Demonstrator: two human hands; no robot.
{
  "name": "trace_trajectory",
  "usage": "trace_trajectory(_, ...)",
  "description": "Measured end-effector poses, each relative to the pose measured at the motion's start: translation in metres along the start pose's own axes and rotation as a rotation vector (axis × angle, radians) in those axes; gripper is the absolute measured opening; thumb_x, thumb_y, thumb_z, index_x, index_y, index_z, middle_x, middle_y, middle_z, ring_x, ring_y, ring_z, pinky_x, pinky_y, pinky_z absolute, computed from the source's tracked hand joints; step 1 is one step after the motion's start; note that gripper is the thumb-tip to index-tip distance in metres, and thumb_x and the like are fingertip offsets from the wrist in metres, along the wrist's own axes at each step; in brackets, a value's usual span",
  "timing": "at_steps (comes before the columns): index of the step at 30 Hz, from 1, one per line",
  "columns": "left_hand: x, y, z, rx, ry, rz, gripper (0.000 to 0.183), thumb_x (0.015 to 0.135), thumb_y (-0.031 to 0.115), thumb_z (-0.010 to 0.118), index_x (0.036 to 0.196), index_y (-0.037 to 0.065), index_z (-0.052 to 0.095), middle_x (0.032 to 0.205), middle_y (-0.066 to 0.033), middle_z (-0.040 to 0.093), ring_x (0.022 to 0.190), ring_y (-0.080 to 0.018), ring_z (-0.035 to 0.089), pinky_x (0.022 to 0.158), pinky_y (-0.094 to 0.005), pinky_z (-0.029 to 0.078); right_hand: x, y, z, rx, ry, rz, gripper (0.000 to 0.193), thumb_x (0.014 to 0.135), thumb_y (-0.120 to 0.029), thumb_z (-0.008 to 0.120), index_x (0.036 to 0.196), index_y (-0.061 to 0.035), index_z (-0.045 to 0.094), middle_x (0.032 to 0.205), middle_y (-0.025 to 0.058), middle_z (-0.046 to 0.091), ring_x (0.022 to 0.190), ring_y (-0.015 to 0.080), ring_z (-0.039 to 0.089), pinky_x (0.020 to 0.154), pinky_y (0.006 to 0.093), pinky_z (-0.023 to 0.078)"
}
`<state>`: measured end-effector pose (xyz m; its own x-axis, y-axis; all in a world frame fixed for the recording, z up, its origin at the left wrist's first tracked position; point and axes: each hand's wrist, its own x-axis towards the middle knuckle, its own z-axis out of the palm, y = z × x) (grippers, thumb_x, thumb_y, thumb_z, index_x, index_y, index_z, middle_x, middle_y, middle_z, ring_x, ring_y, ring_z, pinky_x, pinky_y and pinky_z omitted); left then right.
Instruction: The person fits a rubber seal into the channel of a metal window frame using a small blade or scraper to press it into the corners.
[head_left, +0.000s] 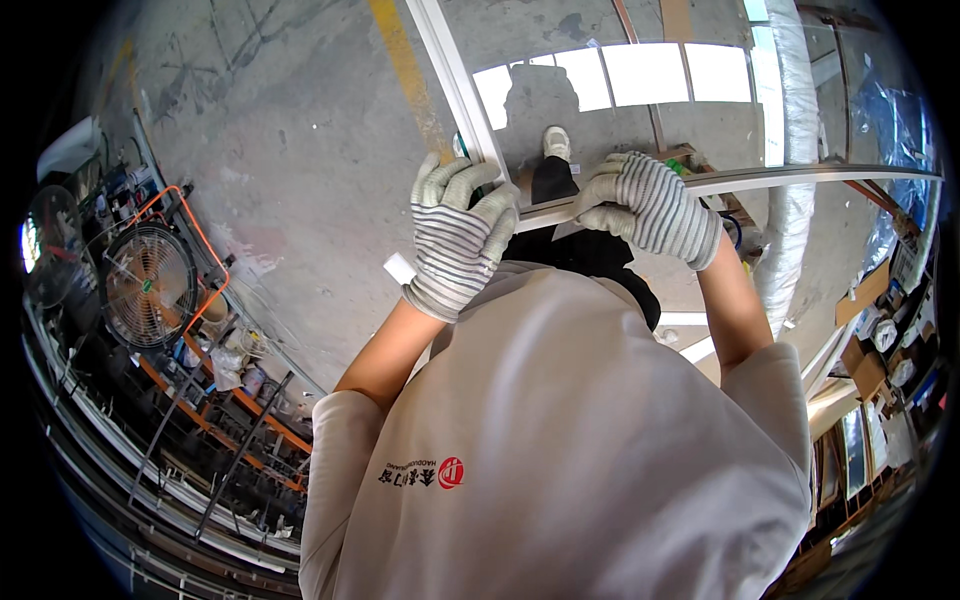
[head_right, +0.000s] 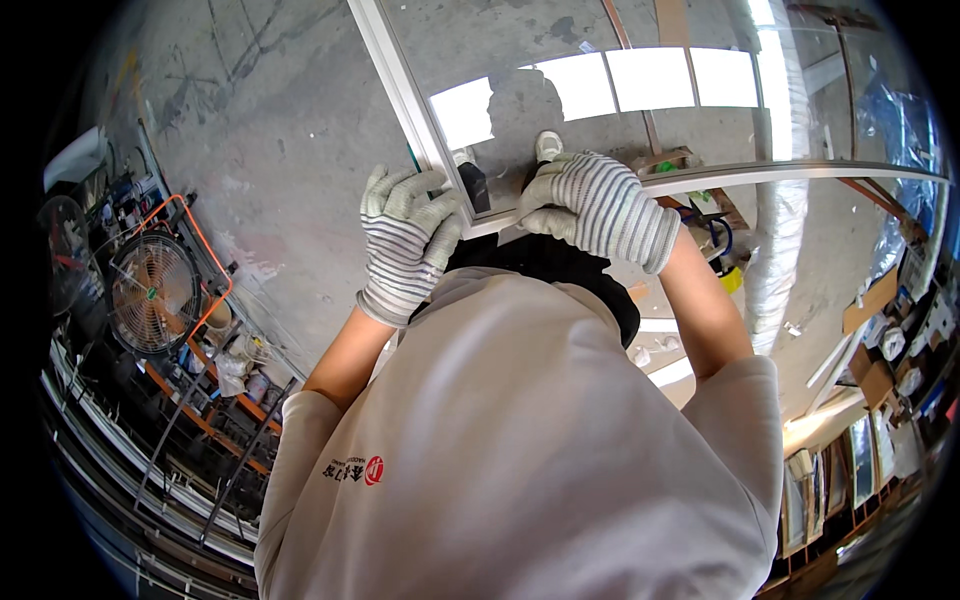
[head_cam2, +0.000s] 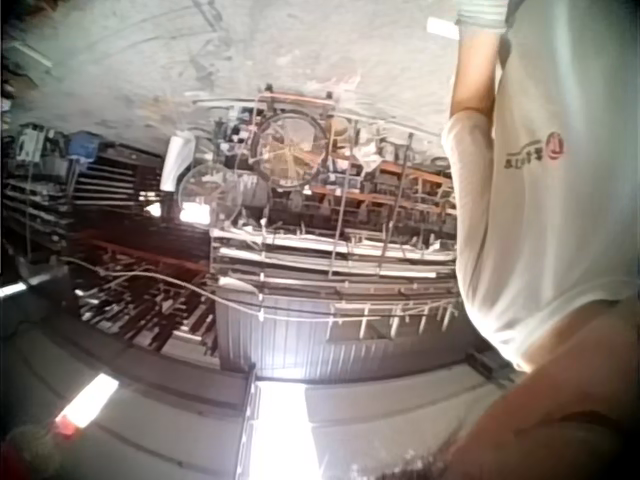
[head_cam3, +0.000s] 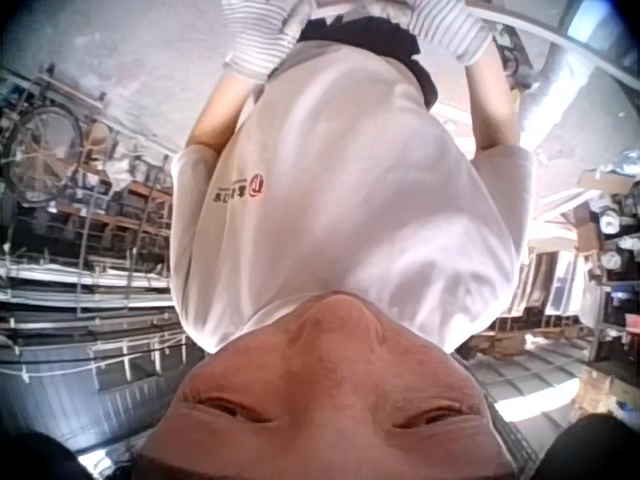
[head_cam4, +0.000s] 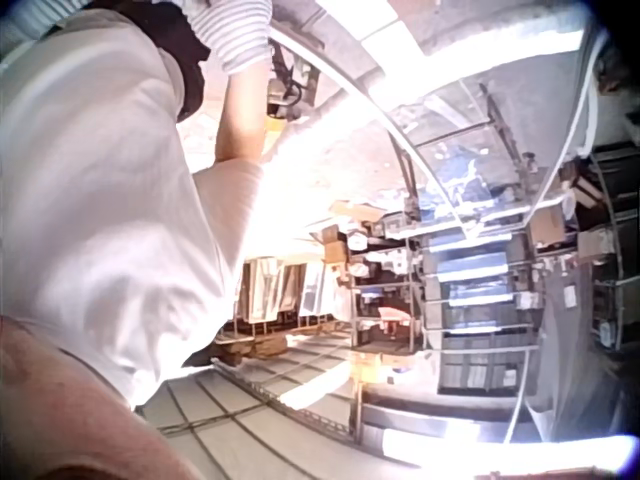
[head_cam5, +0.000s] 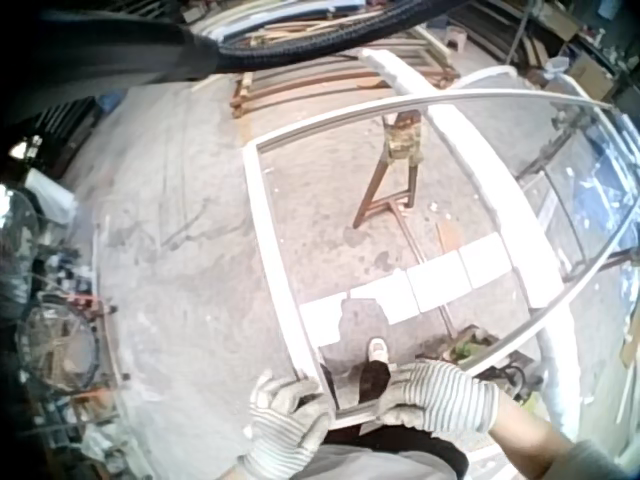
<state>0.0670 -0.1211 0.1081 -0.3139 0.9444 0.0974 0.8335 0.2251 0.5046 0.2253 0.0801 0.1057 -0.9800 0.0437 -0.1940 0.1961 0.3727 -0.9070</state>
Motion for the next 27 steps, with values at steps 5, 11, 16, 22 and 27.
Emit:
trace_trajectory(5,0.008,0.000,0.017,0.132,-0.066,0.105,0.018,0.066,0.021,0.073,0.083,0.023,0.067,0.108,-0.0011,0.057,0.111,-0.0264,0.049,0.108,-0.0524,0.029,-0.011,0.008,-0.008,-0.013,0.076,0.034,0.015,0.081,-0.020,0.067,0.088,-0.0073,0.068,0.082,0.0101,0.066,0.079,0.0309,0.062,0.075,0.0387,0.049)
trace_trajectory(11,0.034,-0.004,0.035,0.017,-0.122,0.091,0.010,0.060,0.013,0.072,0.067,0.013,0.065,0.075,-0.0019,0.055,0.085,-0.0189,0.055,0.107,-0.0450,0.035,-0.016,0.008,-0.004,-0.019,0.176,-0.001,0.014,0.080,-0.019,0.068,0.086,-0.0071,0.068,0.083,0.0086,0.066,0.082,0.0299,0.061,0.077,0.0390,0.048)
trace_trajectory(16,0.039,-0.001,0.058,-0.232,-0.211,0.130,0.009,0.068,0.001,0.059,0.077,0.004,0.063,0.071,-0.0024,0.048,0.078,-0.0207,0.056,0.096,-0.0353,0.047,-0.020,0.000,-0.014,-0.004,0.221,-0.011,0.014,0.080,-0.018,0.068,0.086,-0.0050,0.067,0.080,0.0088,0.066,0.079,0.0281,0.061,0.074,0.0373,0.047)
trace_trajectory(22,0.042,0.003,0.038,0.029,-0.141,0.257,0.006,0.066,0.005,0.064,0.069,0.006,0.059,0.072,-0.0039,0.056,0.088,-0.0232,0.057,0.103,-0.0377,0.042,-0.032,0.006,-0.022,0.054,0.320,0.064,0.014,0.082,-0.018,0.067,0.087,-0.0046,0.067,0.076,0.0096,0.065,0.074,0.0272,0.062,0.070,0.0354,0.048)
trace_trajectory(27,-0.004,-0.014,-0.033,-0.053,-0.312,0.067,0.007,0.066,0.011,0.067,0.064,0.009,0.061,0.069,-0.0010,0.056,0.081,-0.0225,0.055,0.106,-0.0443,0.036,-0.033,0.013,-0.020,0.112,0.247,0.146,0.012,0.084,-0.017,0.066,0.088,-0.0059,0.068,0.076,0.0101,0.065,0.071,0.0260,0.062,0.068,0.0336,0.049)
